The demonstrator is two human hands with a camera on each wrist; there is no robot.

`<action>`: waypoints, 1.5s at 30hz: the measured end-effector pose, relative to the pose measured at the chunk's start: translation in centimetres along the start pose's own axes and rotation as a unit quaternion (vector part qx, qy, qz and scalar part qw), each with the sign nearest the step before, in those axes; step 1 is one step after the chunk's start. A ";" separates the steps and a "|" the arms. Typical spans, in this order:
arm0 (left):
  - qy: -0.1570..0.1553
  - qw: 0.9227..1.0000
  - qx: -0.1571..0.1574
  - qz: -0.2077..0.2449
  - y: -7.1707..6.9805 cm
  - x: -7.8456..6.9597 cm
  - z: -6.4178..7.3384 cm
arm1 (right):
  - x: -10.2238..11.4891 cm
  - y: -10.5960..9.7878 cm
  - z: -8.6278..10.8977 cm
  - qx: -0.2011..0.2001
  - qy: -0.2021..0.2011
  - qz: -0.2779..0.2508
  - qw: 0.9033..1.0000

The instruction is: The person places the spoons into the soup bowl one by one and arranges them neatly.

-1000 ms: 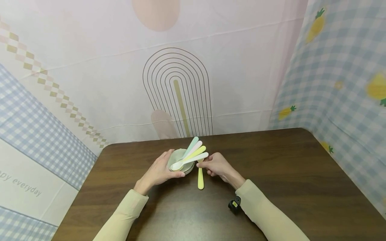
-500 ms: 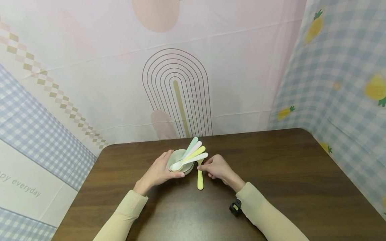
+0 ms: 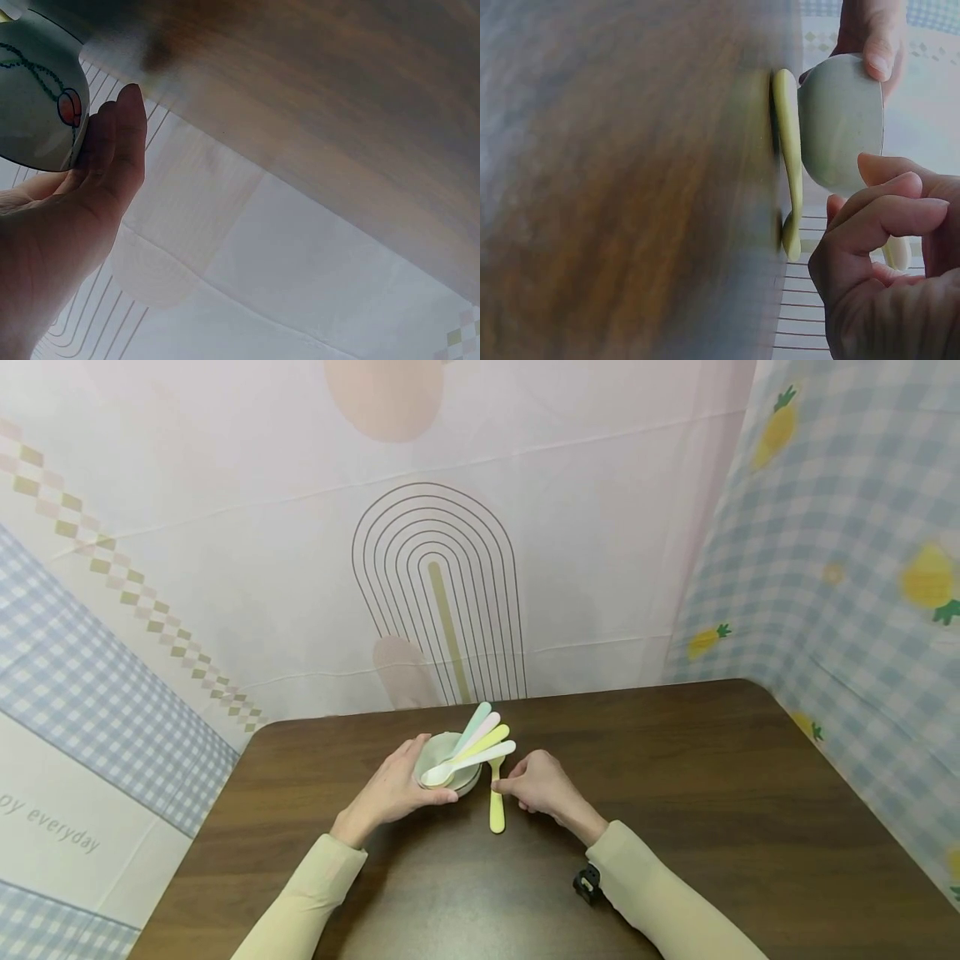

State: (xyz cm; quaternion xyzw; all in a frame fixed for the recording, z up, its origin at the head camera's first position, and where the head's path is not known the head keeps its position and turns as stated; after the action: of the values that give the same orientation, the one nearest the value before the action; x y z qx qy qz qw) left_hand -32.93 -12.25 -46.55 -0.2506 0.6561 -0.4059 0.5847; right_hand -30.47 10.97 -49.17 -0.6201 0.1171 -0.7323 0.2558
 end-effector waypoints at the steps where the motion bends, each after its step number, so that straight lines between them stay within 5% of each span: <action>1: 0.001 1.000 0.000 0.000 0.0 0.0 0.0 | 0.0 0.0 0.0 0.000 -0.002 0.002 1.000; 31: 0.000 1.000 -0.004 -0.003 -0.1 0.1 -0.2 | 0.1 1.5 0.1 0.007 -0.024 0.119 0.993; 45: 0.002 1.000 -0.002 -0.004 -0.1 -0.1 -0.1 | 0.0 2.1 0.3 0.023 -0.018 0.126 0.992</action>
State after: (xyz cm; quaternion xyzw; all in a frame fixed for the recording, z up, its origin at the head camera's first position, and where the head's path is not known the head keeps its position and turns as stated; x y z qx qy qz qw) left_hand -33.06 -12.19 -46.42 -0.2537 0.6570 -0.4077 0.5812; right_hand -29.65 9.24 -50.19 -0.6076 0.1734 -0.6852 0.3623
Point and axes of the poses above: each hand's wrist, its own z-axis away from the middle knuckle, its own y-axis out of the palm, x = y × z, the point moved 9 cm from there along -z, towards the middle knuckle, and after that the axes turned 7 degrees about -y, right-handed, at the moved point
